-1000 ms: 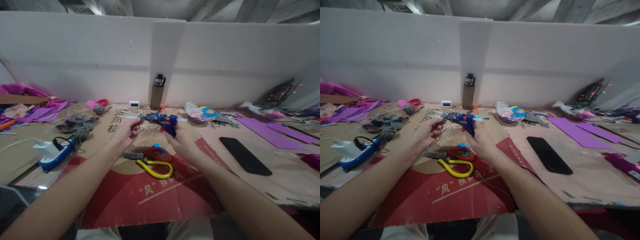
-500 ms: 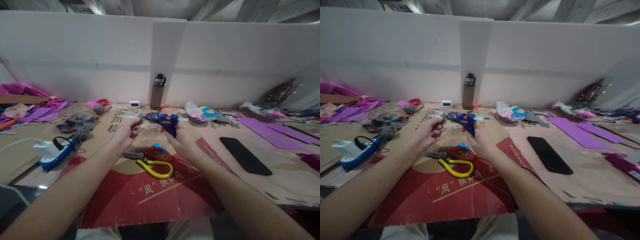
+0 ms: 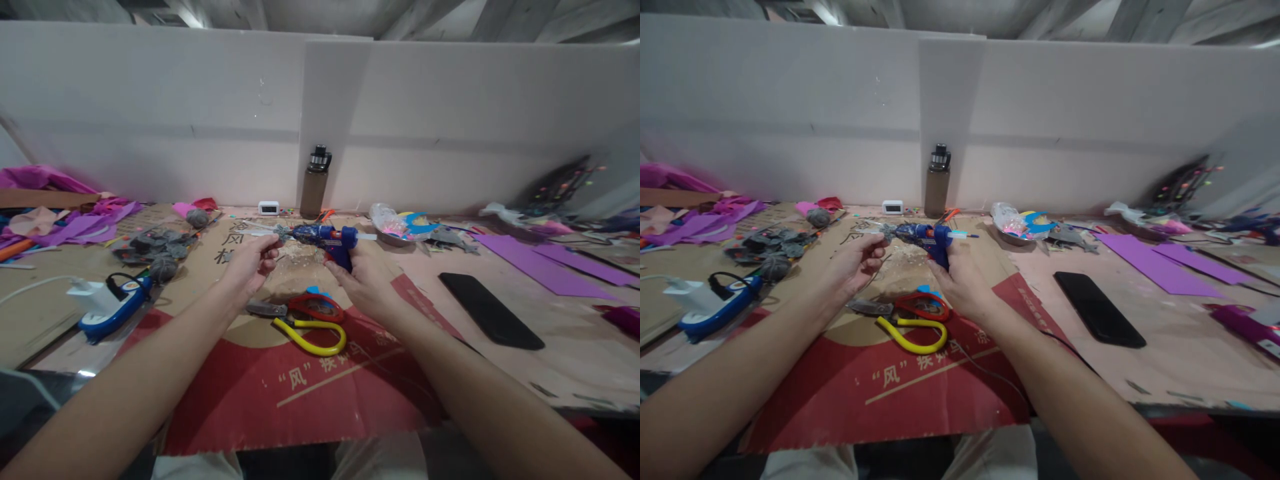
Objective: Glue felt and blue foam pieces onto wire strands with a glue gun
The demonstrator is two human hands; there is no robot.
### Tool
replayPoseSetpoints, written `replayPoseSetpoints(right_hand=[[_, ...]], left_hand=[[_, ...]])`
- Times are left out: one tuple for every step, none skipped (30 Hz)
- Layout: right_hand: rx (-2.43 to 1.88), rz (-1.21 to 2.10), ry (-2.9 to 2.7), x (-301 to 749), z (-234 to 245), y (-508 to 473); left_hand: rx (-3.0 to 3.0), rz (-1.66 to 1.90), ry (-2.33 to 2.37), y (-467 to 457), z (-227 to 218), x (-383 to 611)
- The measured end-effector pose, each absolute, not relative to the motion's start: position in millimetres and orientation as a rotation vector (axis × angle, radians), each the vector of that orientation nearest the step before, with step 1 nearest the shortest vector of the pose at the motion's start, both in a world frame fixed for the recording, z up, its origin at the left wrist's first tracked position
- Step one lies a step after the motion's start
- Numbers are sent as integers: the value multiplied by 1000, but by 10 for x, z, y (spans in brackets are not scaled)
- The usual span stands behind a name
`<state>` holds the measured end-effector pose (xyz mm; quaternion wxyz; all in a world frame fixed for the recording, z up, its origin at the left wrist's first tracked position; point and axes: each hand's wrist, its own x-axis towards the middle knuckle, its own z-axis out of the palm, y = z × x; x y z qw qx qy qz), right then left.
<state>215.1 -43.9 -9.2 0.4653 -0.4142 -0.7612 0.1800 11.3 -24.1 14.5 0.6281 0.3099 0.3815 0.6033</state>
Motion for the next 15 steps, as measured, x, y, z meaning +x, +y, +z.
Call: replayPoseSetpoints(right_hand=[[-1020, 446, -1864, 2148, -91, -444], [-1021, 447, -1861, 2145, -91, -447], [-1020, 446, -1859, 2143, -92, -448], [-1017, 439, -1860, 2141, -95, -448], [-1013, 429, -1864, 2141, -98, -447], [-1011, 415, -1870, 2141, -101, -443], [-1010, 401, -1875, 2143, -105, -439], [-1012, 389, -1882, 2146, -108, -434], [-1014, 380, -1890, 2149, -109, -430], [-1016, 374, -1897, 2152, -109, -428], [-1017, 369, -1900, 2155, -108, -428], [-1018, 366, -1901, 2157, -105, -430], [-1020, 364, -1899, 2158, -100, -434], [-1023, 365, -1898, 2158, -96, -440], [-1028, 367, -1895, 2157, -91, -448]], left_hand=[[709, 1380, 877, -239, 143, 113], [710, 1377, 878, -239, 142, 114], [713, 1372, 877, -239, 141, 115], [716, 1367, 876, -241, 142, 117], [718, 1364, 871, -244, 144, 120], [720, 1362, 866, -247, 146, 122], [720, 1362, 863, -250, 149, 125], [717, 1362, 862, -252, 151, 127], [714, 1362, 862, -253, 153, 128], [712, 1362, 862, -251, 154, 129], [710, 1364, 863, -249, 154, 128], [709, 1367, 865, -245, 153, 126], [710, 1373, 865, -240, 151, 123], [713, 1378, 863, -236, 150, 119], [715, 1384, 861, -232, 148, 116]])
